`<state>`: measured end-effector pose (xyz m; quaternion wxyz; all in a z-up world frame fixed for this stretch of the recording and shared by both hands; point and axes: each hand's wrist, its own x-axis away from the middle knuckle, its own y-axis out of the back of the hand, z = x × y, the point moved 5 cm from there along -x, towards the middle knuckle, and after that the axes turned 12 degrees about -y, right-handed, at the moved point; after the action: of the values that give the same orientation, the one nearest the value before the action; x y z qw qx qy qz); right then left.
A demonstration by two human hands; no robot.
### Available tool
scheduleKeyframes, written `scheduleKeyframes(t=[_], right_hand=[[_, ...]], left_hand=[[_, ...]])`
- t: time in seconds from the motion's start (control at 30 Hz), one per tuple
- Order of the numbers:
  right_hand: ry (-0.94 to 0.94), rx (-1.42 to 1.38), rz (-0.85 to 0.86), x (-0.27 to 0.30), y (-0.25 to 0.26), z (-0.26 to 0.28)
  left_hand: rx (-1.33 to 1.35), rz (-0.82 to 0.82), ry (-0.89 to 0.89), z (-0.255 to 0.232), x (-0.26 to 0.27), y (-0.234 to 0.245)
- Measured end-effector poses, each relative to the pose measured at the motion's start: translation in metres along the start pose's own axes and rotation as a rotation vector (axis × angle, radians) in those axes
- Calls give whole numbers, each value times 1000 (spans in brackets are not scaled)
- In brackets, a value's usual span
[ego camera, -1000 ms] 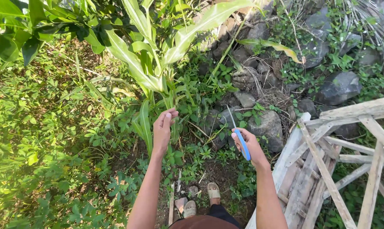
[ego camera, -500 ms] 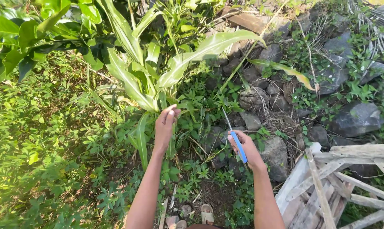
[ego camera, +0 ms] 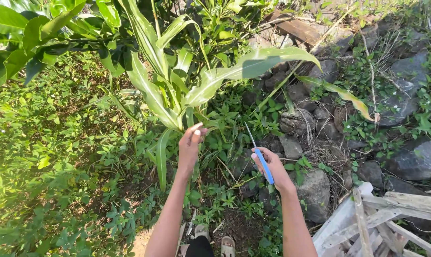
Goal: Trimming the tip of a corn leaf using a pair of scissors.
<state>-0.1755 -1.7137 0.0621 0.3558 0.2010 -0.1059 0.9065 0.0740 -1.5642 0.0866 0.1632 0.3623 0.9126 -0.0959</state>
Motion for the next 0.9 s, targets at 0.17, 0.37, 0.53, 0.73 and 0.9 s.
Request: scheduleKeyframes(t=[0.17,0.37,0.53,0.73,0.9], right_hand=[[22,34,-22,-6,-21,7],[11,47,-41,-18,-46,21],[6,23,-89,-16,-59,27],[36,-55,-166,0,-53,14],[60,-50,-195,29,-45,-4]], left_hand=[[34,13,-20,12,-16,9],[-5,82,-8,4,-43,15],[-9,191,92,3,-58,11],[284,181,10,5,-72,-6],[505,14,-7,35,-50,-5]])
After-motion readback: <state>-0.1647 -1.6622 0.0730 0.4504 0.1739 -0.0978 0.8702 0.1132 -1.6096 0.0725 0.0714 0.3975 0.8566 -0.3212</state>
